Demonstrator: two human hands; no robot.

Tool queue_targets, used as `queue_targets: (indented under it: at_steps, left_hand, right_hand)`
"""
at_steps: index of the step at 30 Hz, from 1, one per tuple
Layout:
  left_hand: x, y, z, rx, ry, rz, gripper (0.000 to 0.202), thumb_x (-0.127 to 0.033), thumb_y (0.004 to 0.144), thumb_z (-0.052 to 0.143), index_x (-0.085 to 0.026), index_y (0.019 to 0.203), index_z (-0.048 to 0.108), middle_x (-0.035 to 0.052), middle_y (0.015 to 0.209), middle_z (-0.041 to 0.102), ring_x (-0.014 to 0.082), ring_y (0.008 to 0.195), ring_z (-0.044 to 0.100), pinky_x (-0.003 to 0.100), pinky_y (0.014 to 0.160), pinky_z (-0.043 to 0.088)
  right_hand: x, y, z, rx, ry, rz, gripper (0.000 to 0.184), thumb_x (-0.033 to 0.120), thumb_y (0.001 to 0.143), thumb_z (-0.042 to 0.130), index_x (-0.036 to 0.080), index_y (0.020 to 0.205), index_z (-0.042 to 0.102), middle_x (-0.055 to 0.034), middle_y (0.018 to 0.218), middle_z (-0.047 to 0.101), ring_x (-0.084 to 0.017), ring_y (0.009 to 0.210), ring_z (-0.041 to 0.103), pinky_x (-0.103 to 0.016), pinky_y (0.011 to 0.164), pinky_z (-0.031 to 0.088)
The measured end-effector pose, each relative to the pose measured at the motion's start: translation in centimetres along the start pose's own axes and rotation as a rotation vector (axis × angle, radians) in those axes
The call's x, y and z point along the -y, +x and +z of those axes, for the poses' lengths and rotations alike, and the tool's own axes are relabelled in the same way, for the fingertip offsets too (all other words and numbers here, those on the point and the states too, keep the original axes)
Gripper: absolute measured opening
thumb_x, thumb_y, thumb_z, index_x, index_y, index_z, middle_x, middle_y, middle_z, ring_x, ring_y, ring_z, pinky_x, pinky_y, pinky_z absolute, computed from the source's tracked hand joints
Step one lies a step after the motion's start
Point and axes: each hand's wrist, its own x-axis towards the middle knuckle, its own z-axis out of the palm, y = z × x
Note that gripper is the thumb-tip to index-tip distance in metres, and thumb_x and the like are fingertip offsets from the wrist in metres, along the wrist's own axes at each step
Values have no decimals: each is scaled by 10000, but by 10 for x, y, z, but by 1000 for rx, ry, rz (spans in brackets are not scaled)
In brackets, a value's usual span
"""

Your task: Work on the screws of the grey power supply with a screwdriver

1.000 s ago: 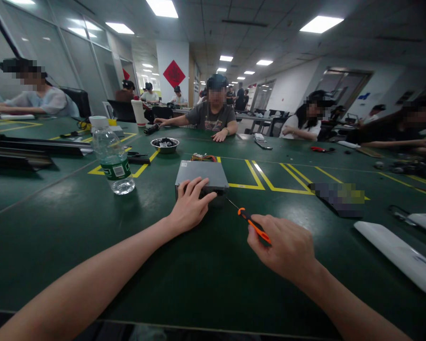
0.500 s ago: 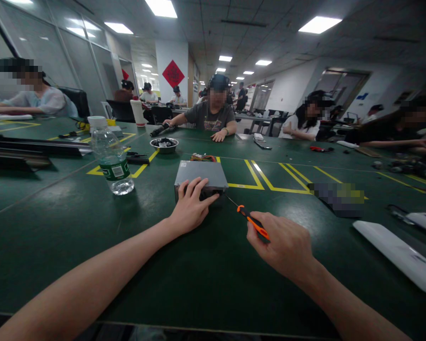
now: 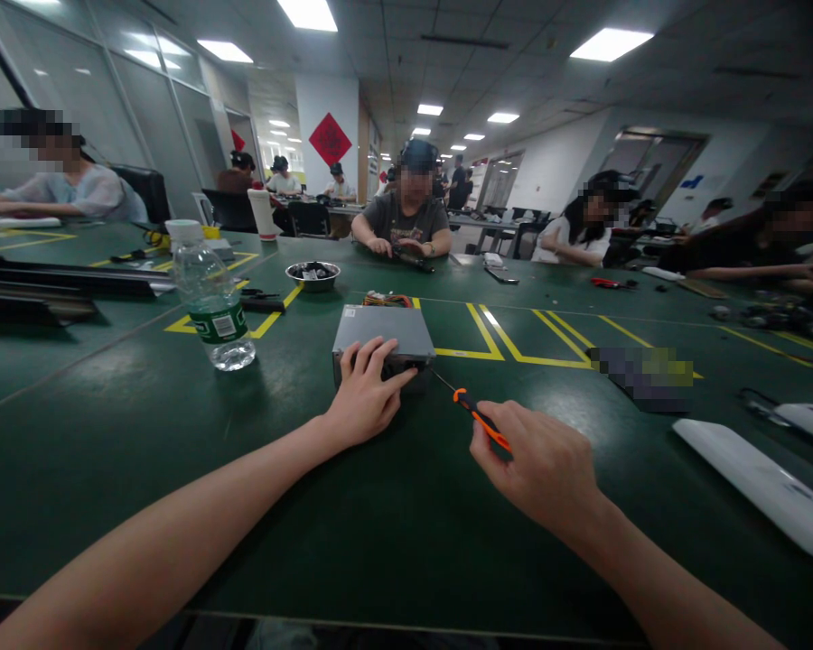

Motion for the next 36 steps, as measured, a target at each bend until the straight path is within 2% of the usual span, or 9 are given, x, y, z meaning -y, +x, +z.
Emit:
queue_targets:
  at_steps: [8,12,15,17,19,23,27,32,36]
  left_hand:
    - [0,0,1,-13,-13,-2,397,-187,770,517,-300,1147,566,91,1356,331,315,1262,252,538,1015,160]
    - [0,0,2,-17,-9,0,403,-171,766,515,-297,1145,566,94,1351,327,314,1259,255,541,1013,158]
    - [0,0,3,-20,-13,0,406,-174,761,523,-299,1145,567,89,1356,321,317,1260,249,543,1012,159]
    - [0,0,4,-24,-17,-5,405,-176,757,528,-301,1141,569,84,1355,323,315,1260,248,543,1015,155]
    - [0,0,5,-23,-13,-11,403,-178,757,528,-301,1138,571,86,1356,321,315,1262,247,540,1018,151]
    - [0,0,4,-14,-4,-8,408,-174,757,524,-296,1143,569,97,1354,317,319,1265,242,541,1016,152]
    - [-1,1,3,-18,-15,0,412,-168,754,521,-294,1144,566,93,1350,323,318,1257,251,545,1013,156]
    - [-1,1,3,-21,-20,-5,420,-158,743,528,-291,1139,570,90,1351,323,317,1261,245,543,1013,159]
    - [0,1,3,-12,-9,1,428,-156,738,531,-289,1144,568,97,1349,323,320,1262,245,544,1010,164]
  right_hand:
    - [1,-1,2,16,-17,-8,142,210,790,498,153,833,620,-3,625,561,-116,521,463,-246,523,312]
    - [7,-3,4,5,-23,-19,158,191,798,503,140,906,606,-76,847,607,-125,601,506,-243,549,360]
    - [14,-6,5,-16,-4,-120,184,130,809,485,136,958,593,-131,959,590,-150,709,541,-249,603,408]
    - [18,-7,5,-20,11,-235,206,96,815,472,164,969,592,-120,946,599,-154,715,542,-261,623,424]
    - [20,-7,5,-30,22,-292,194,95,818,483,186,944,599,-113,962,604,-138,670,531,-264,612,431]
    - [19,-6,6,-35,97,-207,122,147,821,517,161,905,604,-118,945,591,-143,707,545,-262,618,460]
    - [23,-4,6,-7,152,-162,181,122,819,455,107,929,598,-157,959,574,-190,833,566,-297,672,490]
    - [24,-7,5,-20,108,-262,239,73,822,453,138,1017,576,-152,1023,601,-162,764,579,-285,667,471]
    - [17,-7,2,-44,32,-183,167,141,836,503,175,979,583,-131,1002,616,-132,685,569,-243,609,432]
